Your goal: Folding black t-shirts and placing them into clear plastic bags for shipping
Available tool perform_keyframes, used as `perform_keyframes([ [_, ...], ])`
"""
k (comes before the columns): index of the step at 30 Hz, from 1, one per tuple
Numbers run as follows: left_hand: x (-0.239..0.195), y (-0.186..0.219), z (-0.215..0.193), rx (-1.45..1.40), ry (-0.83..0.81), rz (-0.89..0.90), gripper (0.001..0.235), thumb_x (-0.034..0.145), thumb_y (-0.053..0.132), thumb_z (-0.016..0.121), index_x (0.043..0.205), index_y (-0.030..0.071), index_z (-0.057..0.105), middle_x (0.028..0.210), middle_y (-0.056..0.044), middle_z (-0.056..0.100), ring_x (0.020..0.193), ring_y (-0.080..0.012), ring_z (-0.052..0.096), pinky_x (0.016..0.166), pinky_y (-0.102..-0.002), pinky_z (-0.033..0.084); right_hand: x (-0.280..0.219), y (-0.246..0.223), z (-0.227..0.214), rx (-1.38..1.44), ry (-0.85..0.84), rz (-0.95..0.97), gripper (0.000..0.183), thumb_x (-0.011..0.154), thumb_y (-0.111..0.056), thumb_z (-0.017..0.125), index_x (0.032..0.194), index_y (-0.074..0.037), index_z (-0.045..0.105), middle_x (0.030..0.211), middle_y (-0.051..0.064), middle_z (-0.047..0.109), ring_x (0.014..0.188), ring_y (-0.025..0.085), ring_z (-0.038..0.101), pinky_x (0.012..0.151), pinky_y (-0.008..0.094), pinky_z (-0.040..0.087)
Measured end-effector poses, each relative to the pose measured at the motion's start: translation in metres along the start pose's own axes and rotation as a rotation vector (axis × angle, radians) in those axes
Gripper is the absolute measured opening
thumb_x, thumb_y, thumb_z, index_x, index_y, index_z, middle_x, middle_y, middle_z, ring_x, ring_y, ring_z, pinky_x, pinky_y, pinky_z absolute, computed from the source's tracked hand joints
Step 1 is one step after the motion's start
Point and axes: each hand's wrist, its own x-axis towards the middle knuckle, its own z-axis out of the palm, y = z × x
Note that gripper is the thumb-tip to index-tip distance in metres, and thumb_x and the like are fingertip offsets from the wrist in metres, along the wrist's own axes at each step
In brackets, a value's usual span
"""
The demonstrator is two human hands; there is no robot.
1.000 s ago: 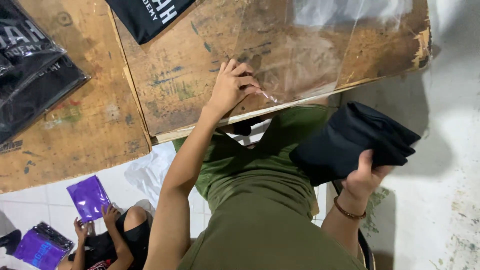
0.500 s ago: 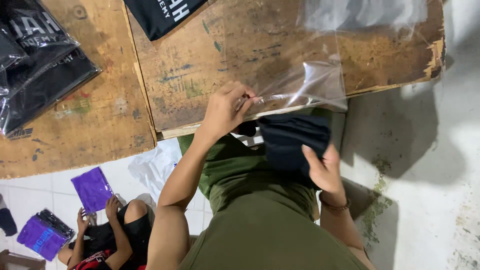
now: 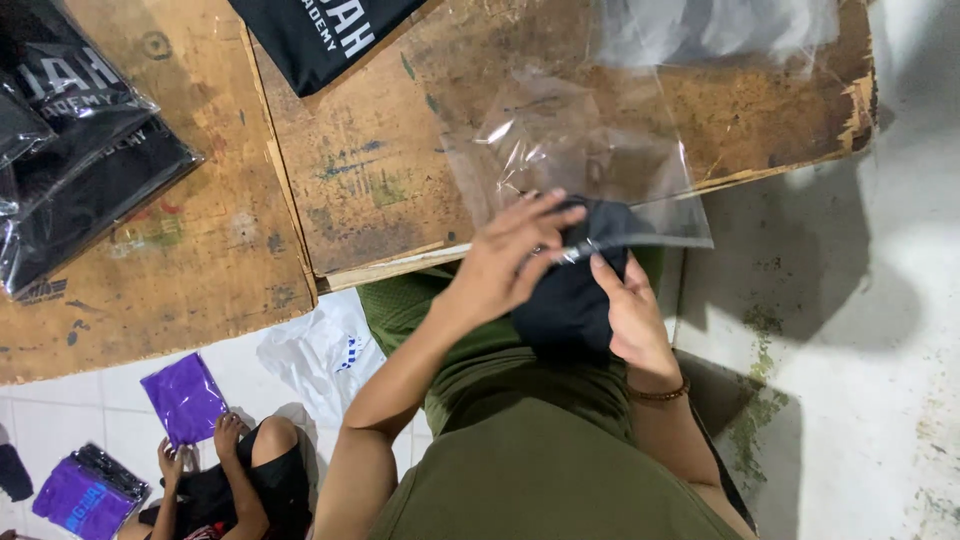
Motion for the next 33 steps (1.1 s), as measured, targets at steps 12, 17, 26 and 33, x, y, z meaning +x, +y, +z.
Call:
perform_keyframes([
  [12,-0.020,0.034,0.047,0.004,0.021,0.151,0.017,0.107,0.020,0.056,0.097,0.008,0.061,0.129,-0.011,0.071,0.130,-0.0354,0.064,0.119,-0.053,0.039,0.047,0.063,-0.020,0.286,-0.347,-0.136,0.039,0.109,-0.014,0.046,0.148,-0.005,0.046,0.124,0.011,0.062,0.111,0.023,0.064,0.085,0.033,0.057],
  [17,-0.017,0.041,0.062,0.005,0.106,0.236,0.020,0.108,0.019,0.054,0.099,0.005,0.064,0.133,-0.012,0.069,0.134,-0.0376,0.061,0.124,-0.060,0.032,0.050,0.052,-0.015,0.366,-0.374,-0.139,0.042,0.109,-0.017,0.046,0.149,-0.005,0.046,0.129,0.013,0.059,0.117,0.025,0.060,0.092,0.036,0.051],
  [26,-0.008,0.058,0.074,0.097,0.120,0.293,0.024,0.108,0.020,0.053,0.097,0.005,0.069,0.130,-0.010,0.071,0.136,-0.0383,0.059,0.126,-0.067,0.025,0.055,0.032,-0.010,0.526,-0.415,-0.131,0.046,0.109,-0.022,0.044,0.150,-0.003,0.044,0.139,0.016,0.053,0.127,0.028,0.053,0.103,0.043,0.040],
  [33,-0.006,0.071,0.087,0.074,0.069,0.325,0.014,0.100,0.018,0.061,0.092,0.007,0.062,0.114,-0.017,0.076,0.140,-0.0359,0.052,0.131,-0.063,0.017,0.053,0.004,-0.004,0.642,-0.454,-0.116,0.049,0.109,-0.027,0.043,0.152,-0.002,0.043,0.146,0.018,0.048,0.135,0.031,0.047,0.112,0.048,0.031],
])
